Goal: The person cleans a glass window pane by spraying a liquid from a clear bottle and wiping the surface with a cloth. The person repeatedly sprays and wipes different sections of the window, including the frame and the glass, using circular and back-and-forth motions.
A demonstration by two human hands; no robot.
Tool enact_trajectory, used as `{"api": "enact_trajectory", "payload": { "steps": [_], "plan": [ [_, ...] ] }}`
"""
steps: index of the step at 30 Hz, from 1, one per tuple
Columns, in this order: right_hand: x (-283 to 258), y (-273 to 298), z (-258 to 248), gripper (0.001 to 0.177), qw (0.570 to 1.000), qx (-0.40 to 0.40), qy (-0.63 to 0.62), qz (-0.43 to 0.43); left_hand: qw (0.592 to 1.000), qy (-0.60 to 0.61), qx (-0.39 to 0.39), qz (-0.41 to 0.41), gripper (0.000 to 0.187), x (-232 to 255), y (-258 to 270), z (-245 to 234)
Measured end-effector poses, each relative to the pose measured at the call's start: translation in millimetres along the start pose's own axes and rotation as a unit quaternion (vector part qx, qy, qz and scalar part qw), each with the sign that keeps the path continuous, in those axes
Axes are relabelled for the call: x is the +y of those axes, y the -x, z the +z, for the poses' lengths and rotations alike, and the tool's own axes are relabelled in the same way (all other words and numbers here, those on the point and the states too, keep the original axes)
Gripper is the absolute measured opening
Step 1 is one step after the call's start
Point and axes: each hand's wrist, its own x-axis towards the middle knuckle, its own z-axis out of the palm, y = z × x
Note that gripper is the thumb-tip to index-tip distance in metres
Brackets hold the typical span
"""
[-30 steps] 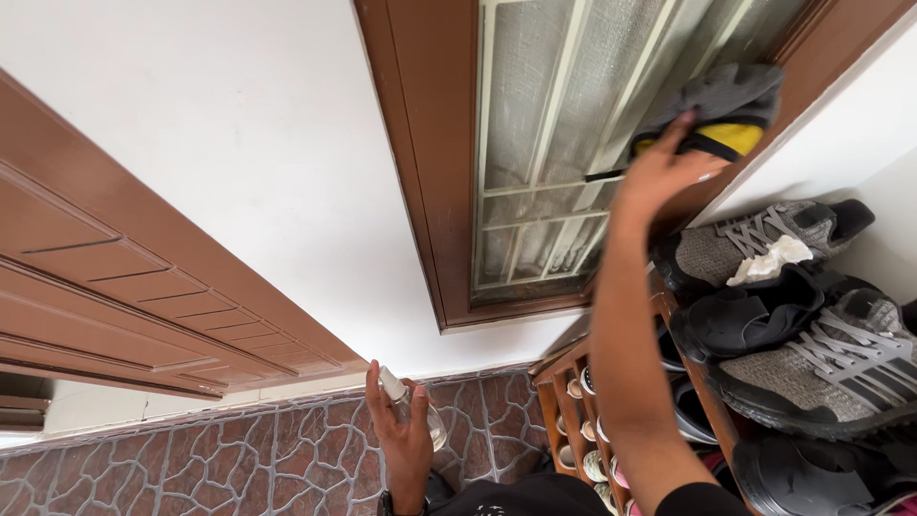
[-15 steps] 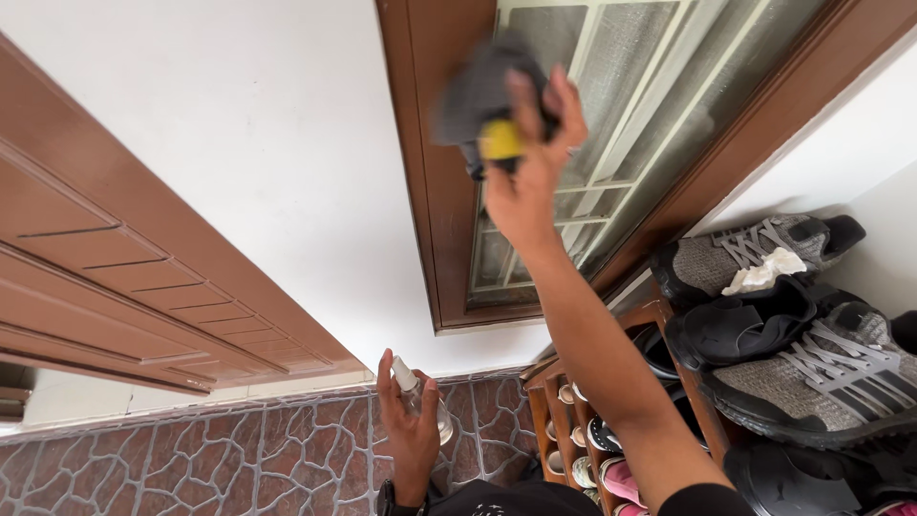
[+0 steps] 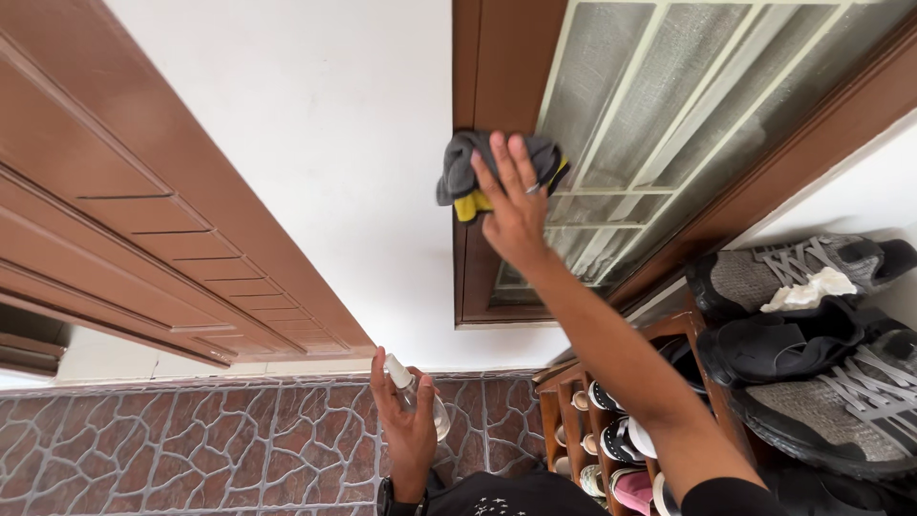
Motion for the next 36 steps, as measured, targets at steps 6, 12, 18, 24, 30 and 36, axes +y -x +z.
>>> {"api": "enact_trajectory", "payload": {
  "steps": [6, 12, 18, 24, 30, 36],
  "plan": [
    [5, -84, -23, 0.094, 0.996, 0.085, -0.005, -0.007, 0.998, -0.015, 0.001, -0.055, 0.076, 8, -6, 5],
    [-5, -66, -5, 0.095, 0.994, 0.111, 0.009, 0.012, 0.998, -0.04, -0.032, -0.025, 0.076, 0, 1, 10],
    [8, 0, -18, 0.096, 0.997, -0.044, 0.058, -0.019, 0.998, -0.058, -0.027, -0.002, 0.077, -14, -3, 5],
    [59, -29, -40, 0.104, 0.949, 0.11, -0.292, 0.049, 0.999, -0.035, -0.023, 0.014, 0.076, -8, -3, -1],
    [106, -21, -85, 0.049, 0.849, 0.392, -0.065, 0.348, 1.0, -0.016, 0.009, 0.025, 0.075, -3, 5, -15],
    [19, -12, -26, 0.068, 0.854, 0.339, -0.26, 0.297, 1.0, 0.008, 0.024, -0.014, 0.075, -2, -3, -12]
  ]
}}
